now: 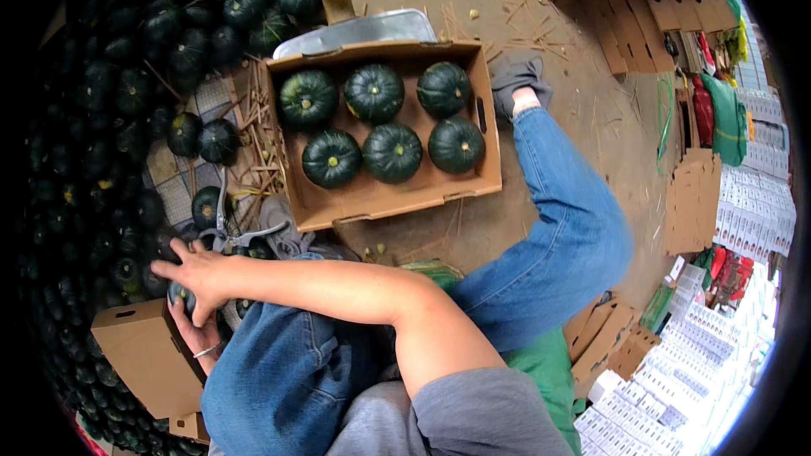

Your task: The person picks up squashes from a large pile, trims their stems with shears, and places them into cardboard boxes.

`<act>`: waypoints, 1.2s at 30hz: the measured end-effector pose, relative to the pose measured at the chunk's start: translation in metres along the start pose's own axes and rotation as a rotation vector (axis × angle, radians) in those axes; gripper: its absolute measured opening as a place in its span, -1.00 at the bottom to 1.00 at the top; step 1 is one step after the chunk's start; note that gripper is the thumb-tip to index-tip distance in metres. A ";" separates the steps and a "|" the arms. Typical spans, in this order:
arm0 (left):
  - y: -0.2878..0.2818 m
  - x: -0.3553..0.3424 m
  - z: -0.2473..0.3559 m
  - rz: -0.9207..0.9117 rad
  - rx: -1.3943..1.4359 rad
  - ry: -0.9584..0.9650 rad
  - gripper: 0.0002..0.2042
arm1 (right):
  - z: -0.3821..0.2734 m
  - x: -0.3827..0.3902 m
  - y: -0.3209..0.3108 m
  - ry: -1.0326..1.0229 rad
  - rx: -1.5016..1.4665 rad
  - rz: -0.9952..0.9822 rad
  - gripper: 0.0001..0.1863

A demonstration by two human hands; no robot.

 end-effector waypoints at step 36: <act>-0.071 0.026 -0.090 0.325 -1.743 -0.003 -0.24 | -0.015 0.245 -0.165 0.262 0.575 0.573 -0.63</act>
Point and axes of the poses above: each hand's wrist, its own x-axis away from the middle knuckle, its own y-axis out of the palm, z = x × y, the point moved 3 cm from there along -x, towards the middle knuckle, and after that the axes turned 13 degrees about -x, right-handed, at the moved point
